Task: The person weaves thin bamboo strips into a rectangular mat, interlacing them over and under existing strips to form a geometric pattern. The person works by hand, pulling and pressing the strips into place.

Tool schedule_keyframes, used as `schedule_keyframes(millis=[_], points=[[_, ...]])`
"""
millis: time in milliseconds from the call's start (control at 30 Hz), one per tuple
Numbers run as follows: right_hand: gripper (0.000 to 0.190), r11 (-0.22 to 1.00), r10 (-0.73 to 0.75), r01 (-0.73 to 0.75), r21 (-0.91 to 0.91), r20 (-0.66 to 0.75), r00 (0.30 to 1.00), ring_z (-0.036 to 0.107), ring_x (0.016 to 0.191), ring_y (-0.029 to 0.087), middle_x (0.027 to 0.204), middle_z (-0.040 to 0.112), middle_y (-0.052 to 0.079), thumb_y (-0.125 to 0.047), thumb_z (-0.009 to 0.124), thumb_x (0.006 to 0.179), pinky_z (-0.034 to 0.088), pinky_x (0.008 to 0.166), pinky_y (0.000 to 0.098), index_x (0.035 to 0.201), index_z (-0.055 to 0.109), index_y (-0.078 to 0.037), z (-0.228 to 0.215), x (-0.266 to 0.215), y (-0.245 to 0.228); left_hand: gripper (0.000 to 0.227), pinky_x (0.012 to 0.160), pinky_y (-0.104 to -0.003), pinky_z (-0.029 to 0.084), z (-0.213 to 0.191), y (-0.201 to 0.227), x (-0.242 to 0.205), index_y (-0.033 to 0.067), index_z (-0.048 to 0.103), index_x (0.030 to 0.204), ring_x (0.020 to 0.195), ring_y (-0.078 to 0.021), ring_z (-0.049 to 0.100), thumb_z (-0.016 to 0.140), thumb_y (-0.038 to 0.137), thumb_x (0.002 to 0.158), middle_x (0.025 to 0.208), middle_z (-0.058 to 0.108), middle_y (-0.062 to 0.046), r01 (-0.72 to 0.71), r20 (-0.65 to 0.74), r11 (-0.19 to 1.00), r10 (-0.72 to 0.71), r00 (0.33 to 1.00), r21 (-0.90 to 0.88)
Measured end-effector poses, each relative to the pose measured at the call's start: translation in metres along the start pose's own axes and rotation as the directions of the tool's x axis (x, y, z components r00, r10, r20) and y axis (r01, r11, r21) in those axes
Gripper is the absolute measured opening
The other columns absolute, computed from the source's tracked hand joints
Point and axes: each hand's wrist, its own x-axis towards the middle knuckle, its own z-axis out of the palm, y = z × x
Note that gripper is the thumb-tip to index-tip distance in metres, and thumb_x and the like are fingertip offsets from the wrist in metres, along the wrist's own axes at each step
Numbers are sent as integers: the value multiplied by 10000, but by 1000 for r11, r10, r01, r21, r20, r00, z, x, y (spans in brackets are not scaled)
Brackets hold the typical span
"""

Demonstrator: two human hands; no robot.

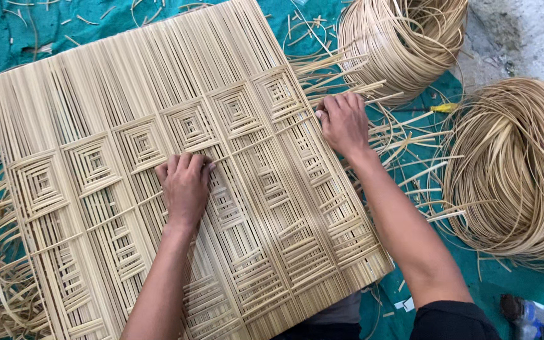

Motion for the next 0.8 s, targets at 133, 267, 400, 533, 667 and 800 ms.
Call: schedule_keyframes(millis=[133,267,400,533,667,800], points=[[165,998,57,-56,27,-48,997,548,856,283,787,555,84,-253,652,782,383,867,411,842,580,-116,11,2,0,142,775,-306,326,9,-6,5,236,583,868,865,-146,493,605,369,824,795,527,35,26,-27,1000,-26,999,5],[91,992,109,-105,69,-48,993,571,862,252,800,564,53,-218,616,825,363,908,392,875,601,-143,12,1,-7,175,789,-295,345,-8,-2,0,208,614,955,929,-148,514,601,358,865,924,562,14,102,-13,989,-104,995,-106],[83,988,129,-124,94,-56,990,578,915,205,857,584,15,-189,606,818,354,924,365,900,603,-178,19,-4,-1,177,826,-353,347,-49,-15,-38,77,611,1002,954,-251,516,609,217,893,950,577,-110,235,-23,959,-242,970,-156],[179,997,38,-27,73,-154,987,541,1005,239,972,575,64,-157,619,820,359,902,386,996,606,-128,-17,9,-38,287,831,-369,399,-62,-51,-81,161,639,1049,951,-272,530,708,213,776,1028,543,-75,255,-180,966,-244,953,38],[204,984,-145,163,66,-220,965,550,923,259,887,555,66,-106,606,772,402,809,394,970,618,-150,-37,24,-112,241,797,-371,411,-62,-66,-84,121,637,1012,907,-288,546,701,158,782,988,548,-98,338,-183,934,-355,917,-117],[249,925,-231,254,282,-111,966,567,930,240,929,582,44,-194,667,742,435,796,369,985,634,-156,-6,18,-163,158,774,-373,425,-66,-70,-72,127,643,950,857,-280,568,674,143,796,921,566,-73,375,-177,915,-398,900,-151]])
